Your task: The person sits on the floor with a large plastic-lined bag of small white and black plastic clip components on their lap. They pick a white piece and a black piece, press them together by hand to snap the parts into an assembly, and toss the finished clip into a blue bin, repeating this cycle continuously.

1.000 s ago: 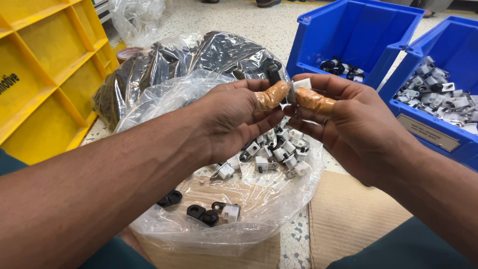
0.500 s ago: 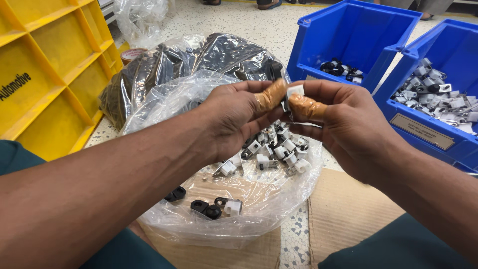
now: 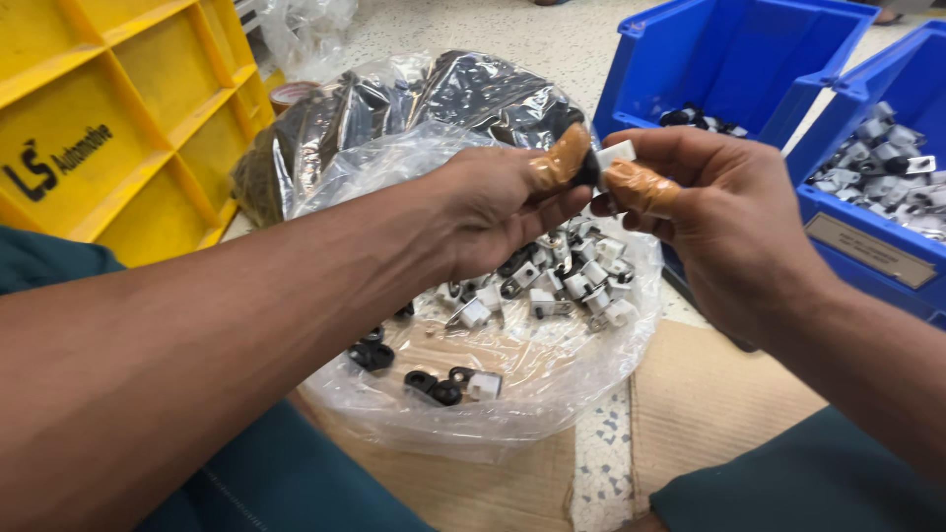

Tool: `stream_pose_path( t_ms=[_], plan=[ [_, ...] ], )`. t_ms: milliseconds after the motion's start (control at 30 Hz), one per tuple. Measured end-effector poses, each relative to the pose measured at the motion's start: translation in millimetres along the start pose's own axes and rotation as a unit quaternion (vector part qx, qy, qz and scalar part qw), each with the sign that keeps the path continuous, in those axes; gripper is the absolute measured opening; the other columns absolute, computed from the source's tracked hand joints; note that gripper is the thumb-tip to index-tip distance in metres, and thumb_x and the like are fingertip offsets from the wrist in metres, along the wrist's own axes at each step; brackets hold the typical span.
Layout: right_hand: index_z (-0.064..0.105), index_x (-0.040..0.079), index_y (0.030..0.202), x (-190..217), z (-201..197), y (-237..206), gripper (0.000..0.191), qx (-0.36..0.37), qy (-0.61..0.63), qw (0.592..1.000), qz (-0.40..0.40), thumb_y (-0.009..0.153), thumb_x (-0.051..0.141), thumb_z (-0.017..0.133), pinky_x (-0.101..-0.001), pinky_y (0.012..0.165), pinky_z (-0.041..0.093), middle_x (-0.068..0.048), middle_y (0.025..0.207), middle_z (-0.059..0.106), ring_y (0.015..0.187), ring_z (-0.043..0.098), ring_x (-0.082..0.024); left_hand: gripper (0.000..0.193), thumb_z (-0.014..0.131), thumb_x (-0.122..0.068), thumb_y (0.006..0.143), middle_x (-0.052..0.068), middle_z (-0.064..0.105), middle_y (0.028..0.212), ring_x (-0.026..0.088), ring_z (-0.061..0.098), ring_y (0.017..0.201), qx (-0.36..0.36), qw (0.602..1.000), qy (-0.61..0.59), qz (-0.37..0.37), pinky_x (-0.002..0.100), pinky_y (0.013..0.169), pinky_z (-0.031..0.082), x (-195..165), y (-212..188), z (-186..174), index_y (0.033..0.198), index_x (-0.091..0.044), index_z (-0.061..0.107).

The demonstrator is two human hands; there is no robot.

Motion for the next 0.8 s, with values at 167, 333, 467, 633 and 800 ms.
stream_pose_path(
  t_ms=[167, 333, 467, 633, 800],
  plan=[
    [0.068, -0.001, 0.121, -18.5, -2.6, 6.7, 0.026, 0.023, 0.059, 0.991, 0.117, 0.103, 0.007, 0.050, -0.0261, 0.074, 0.057, -0.012, 0.113, 0.070, 0.093, 0.068, -0.016, 0.024, 0.070, 0.000, 0.086, 0.015, 0.077, 0.103, 0.017, 0.081, 0.085, -0.010, 0.887, 0.368, 0.279, 0.021, 0.075, 0.071, -51.4, -12.8, 14.3, 0.109, 0.003, 0.074],
    [0.062, -0.007, 0.131, -40.8, -0.3, 6.1, 0.034, 0.019, 0.150, 0.941, 0.302, 0.109, 0.011, 0.042, -0.0120, 0.063, 0.034, -0.021, 0.117, 0.065, 0.101, 0.063, -0.017, 0.013, 0.080, -0.005, 0.083, 0.007, 0.079, 0.091, 0.013, 0.081, 0.081, -0.017, 0.674, 0.507, 0.537, 0.027, 0.075, 0.072, -68.8, -49.5, 42.3, 0.096, -0.009, 0.080],
    [0.059, -0.002, 0.126, -35.5, -9.5, 3.5, 0.029, -0.041, 0.101, 0.960, 0.256, 0.106, 0.010, 0.043, -0.0195, 0.075, 0.051, -0.014, 0.116, 0.066, 0.103, 0.066, -0.017, 0.020, 0.080, -0.008, 0.083, 0.008, 0.080, 0.096, 0.015, 0.079, 0.089, 0.002, 0.702, 0.502, 0.505, 0.028, 0.080, 0.068, -63.6, -45.2, 41.6, 0.103, -0.007, 0.078],
    [0.068, -0.003, 0.121, 11.3, -12.5, 9.8, 0.028, -0.052, -0.107, 0.993, 0.017, 0.094, -0.001, 0.059, -0.0239, 0.079, 0.060, -0.013, 0.109, 0.073, 0.094, 0.070, -0.015, 0.030, 0.052, -0.010, 0.099, 0.025, 0.068, 0.109, 0.029, 0.078, 0.092, 0.022, 0.996, 0.092, 0.000, 0.028, 0.086, 0.069, -11.0, -5.1, 4.6, 0.116, 0.013, 0.059],
    [0.069, 0.000, 0.123, 37.8, 4.2, -0.1, 0.029, -0.024, -0.285, 0.950, -0.128, 0.095, 0.007, 0.073, -0.0256, 0.081, 0.061, -0.011, 0.109, 0.076, 0.095, 0.074, -0.014, 0.028, 0.055, -0.014, 0.100, 0.021, 0.065, 0.110, 0.022, 0.074, 0.087, 0.080, 0.994, -0.006, -0.068, 0.025, 0.082, 0.067, -4.3, -12.7, 19.3, 0.113, 0.010, 0.059]
  ],
)
Point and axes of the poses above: each hand's wrist, its own y-axis towards the middle knuckle, its own z-axis out of the palm, x = y × z, the point moved 9 cm from there along y, towards the middle knuckle
